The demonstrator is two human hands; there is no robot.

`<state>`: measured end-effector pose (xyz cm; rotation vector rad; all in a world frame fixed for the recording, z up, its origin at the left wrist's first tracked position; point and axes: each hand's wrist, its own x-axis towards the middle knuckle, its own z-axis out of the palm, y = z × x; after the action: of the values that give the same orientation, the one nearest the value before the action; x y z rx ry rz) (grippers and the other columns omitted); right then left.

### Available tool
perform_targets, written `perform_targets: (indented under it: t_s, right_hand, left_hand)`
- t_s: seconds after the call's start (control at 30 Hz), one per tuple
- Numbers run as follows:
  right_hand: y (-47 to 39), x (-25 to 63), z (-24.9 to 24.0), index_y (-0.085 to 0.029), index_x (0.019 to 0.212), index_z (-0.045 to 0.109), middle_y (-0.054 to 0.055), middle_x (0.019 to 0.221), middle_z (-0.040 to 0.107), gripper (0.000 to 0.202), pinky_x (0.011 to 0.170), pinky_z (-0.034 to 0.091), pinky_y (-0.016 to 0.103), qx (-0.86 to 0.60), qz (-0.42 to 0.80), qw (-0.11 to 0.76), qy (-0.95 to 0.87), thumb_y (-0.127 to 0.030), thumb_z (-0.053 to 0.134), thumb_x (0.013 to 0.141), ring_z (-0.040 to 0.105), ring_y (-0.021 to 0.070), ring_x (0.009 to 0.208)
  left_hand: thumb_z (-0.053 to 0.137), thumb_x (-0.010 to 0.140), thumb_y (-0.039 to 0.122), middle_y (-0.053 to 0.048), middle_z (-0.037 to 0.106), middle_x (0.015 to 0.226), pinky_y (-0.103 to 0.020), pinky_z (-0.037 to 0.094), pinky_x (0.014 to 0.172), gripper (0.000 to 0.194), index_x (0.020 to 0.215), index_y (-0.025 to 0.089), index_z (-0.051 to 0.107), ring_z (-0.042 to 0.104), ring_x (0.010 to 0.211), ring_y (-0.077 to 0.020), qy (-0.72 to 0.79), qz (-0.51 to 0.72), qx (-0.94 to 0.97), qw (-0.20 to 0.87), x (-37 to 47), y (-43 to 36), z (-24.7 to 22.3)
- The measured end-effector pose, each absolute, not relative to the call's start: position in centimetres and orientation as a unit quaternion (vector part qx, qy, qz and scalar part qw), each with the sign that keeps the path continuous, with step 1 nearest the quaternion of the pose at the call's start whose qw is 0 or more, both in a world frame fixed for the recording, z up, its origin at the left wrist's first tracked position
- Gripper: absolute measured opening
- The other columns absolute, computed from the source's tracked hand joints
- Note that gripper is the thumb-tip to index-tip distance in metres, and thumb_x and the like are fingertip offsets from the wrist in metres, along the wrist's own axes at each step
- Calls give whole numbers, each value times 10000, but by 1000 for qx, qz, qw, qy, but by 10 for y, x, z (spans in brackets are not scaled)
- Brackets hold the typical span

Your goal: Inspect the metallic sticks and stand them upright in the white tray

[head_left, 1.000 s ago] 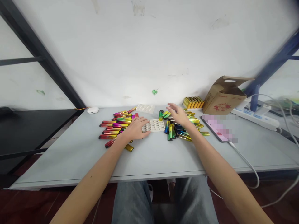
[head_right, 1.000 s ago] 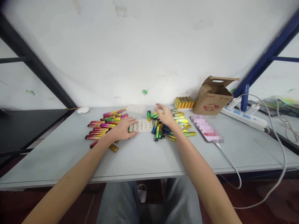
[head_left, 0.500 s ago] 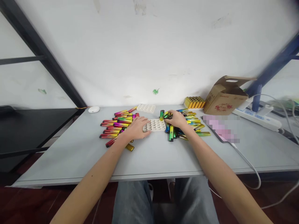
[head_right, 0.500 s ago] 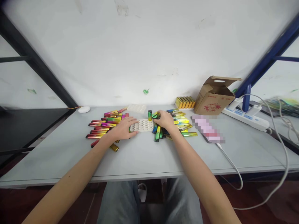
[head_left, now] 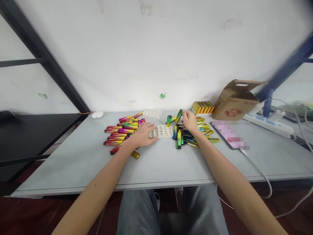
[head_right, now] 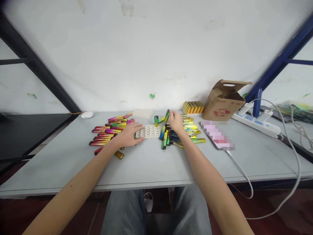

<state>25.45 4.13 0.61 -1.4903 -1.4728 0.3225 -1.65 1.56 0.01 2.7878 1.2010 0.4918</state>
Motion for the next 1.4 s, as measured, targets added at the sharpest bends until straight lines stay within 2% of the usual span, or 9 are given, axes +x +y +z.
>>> perform_targets:
  t_s: [0.1, 0.2, 0.3, 0.4, 0.53, 0.83, 0.97, 1.13, 1.4]
  right_hand:
    - [43, 252, 14, -190, 760, 572, 47, 712, 665, 389, 709, 492, 282, -514, 320, 615, -505, -502, 416, 933, 640, 178, 759]
    - [37, 247, 27, -208, 833, 548, 37, 754, 690, 355, 638, 511, 255, -426, 477, 667, -383, -528, 430, 930, 651, 149, 709]
    - [27, 243, 40, -231, 830, 489, 17, 789, 693, 336, 526, 487, 233, -346, 593, 655, -316, -532, 396, 945, 607, 120, 580]
    - [16, 240, 47, -228, 836, 498, -42, 639, 589, 313, 379, 336, 181, -285, 674, 611, -302, -516, 432, 936, 407, 67, 388]
    - [6, 235, 50, -202, 972, 570, -48, 587, 492, 363, 397, 340, 202, -196, 756, 543, -308, -505, 374, 941, 373, 81, 413]
    - [1, 220, 43, -178, 923, 594, 8, 791, 629, 127, 582, 454, 200, -225, 758, 505, -348, -146, 583, 801, 562, 99, 666]
    - [0, 218, 41, -194, 839, 574, -44, 580, 441, 60, 504, 395, 210, -242, 755, 464, -395, -250, 565, 817, 434, 97, 515]
    - [-1, 216, 42, -200, 652, 428, -69, 518, 241, 393, 394, 231, 190, -275, 759, 432, -403, -518, 359, 873, 204, 77, 416]
    - [3, 212, 36, -227, 582, 276, -88, 497, 148, 327, 371, 170, 204, -322, 736, 425, -417, -440, 323, 825, 96, 76, 411]
  left_hand:
    - [545, 823, 491, -149, 539, 1359, -495, 358, 1094, 594, 1296, 133, 577, 461, 1280, -324, 394, 156, 905, 39, -16, 16, 1]
    - [548, 821, 492, -150, 530, 1368, -487, 367, 1089, 601, 1302, 132, 574, 468, 1276, -322, 395, 153, 905, 40, -17, 16, 0]
    - [552, 820, 488, -148, 533, 1364, -489, 376, 1083, 590, 1296, 140, 580, 480, 1264, -324, 393, 157, 905, 36, -17, 17, -1]
    - [556, 820, 488, -146, 529, 1371, -497, 375, 1083, 584, 1296, 152, 582, 476, 1269, -330, 392, 162, 905, 38, -17, 17, -2]
    - [559, 821, 491, -153, 541, 1348, -489, 381, 1079, 578, 1282, 143, 590, 489, 1253, -324, 386, 167, 907, 28, -17, 17, -2]
    - [556, 828, 477, -149, 552, 1316, -469, 390, 1064, 558, 1274, 143, 583, 503, 1226, -306, 373, 174, 911, 23, -18, 19, -3]
    - [552, 830, 483, -147, 557, 1307, -470, 386, 1065, 552, 1269, 149, 587, 505, 1220, -305, 370, 174, 912, 27, -18, 19, -3]
    - [562, 820, 477, -147, 560, 1308, -486, 373, 1075, 555, 1267, 149, 590, 490, 1234, -312, 371, 175, 912, 28, -18, 19, -3]
    - [577, 810, 462, -138, 573, 1285, -494, 386, 1059, 524, 1244, 170, 605, 499, 1221, -317, 376, 180, 909, 33, -16, 16, 1]
